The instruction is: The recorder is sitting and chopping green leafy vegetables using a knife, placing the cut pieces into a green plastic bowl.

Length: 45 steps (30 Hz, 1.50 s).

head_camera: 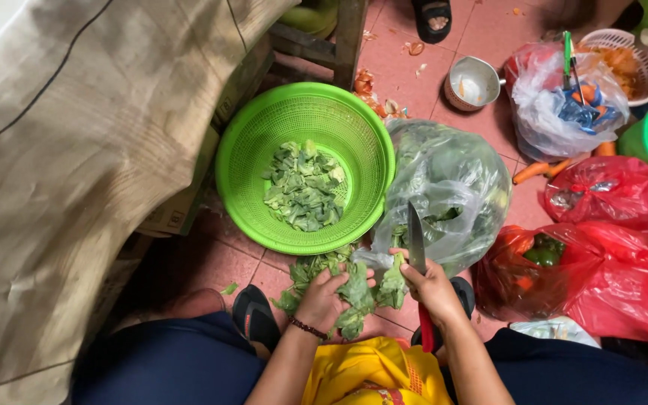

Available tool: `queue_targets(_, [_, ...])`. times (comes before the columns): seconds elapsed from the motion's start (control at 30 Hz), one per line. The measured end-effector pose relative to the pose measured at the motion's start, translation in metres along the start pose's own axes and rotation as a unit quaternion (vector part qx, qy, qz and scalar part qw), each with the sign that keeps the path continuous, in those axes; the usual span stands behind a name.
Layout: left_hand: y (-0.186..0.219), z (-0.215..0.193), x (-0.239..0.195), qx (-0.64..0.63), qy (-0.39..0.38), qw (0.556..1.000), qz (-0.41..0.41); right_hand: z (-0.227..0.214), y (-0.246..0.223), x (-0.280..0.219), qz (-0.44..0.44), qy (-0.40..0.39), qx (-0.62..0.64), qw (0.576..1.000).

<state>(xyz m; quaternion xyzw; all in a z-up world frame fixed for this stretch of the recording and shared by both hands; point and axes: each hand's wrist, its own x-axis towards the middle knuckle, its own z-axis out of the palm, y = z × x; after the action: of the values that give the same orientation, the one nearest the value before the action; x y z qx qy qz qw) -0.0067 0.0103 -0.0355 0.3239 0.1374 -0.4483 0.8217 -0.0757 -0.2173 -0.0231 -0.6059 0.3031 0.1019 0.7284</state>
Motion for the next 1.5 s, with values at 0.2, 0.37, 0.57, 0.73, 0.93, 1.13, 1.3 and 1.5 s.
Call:
queue_targets(0.2, [-0.020,-0.035,0.020,0.049,0.023,0.998,0.012,-0.003,0.054,0.036,-0.240,0.034,-0.307,0.920])
queue_targets(0.37, [-0.013,-0.029,0.018,0.062,0.056,0.996,0.000,0.002,0.038,0.056,-0.291,0.112,-0.318,0.895])
queue_targets(0.57, [-0.034,-0.068,0.036,0.104,0.090,0.990,-0.014,0.022,0.042,0.055,-0.112,-0.111,-0.169,0.973])
queue_targets(0.73, [-0.023,-0.069,0.034,0.123,0.176,0.976,-0.028,0.016,0.041,0.060,-0.001,-0.053,-0.037,0.998])
queue_targets(0.93, [-0.038,-0.088,0.051,0.479,0.166,0.848,0.157,0.018,0.029,0.055,0.032,-0.056,0.030,0.997])
queue_targets(1.13, [-0.039,-0.047,0.044,0.253,0.077,0.963,0.051,0.026,0.024,0.051,0.002,-0.115,-0.034,0.993])
queue_targets(1.3, [-0.048,-0.058,0.051,0.346,0.099,0.902,0.237,0.029,-0.003,0.045,-0.077,0.092,-0.176,0.977])
queue_targets(1.5, [-0.028,-0.076,0.055,0.310,0.157,0.906,0.240,-0.039,0.028,0.078,-0.241,0.376,-0.465,0.764])
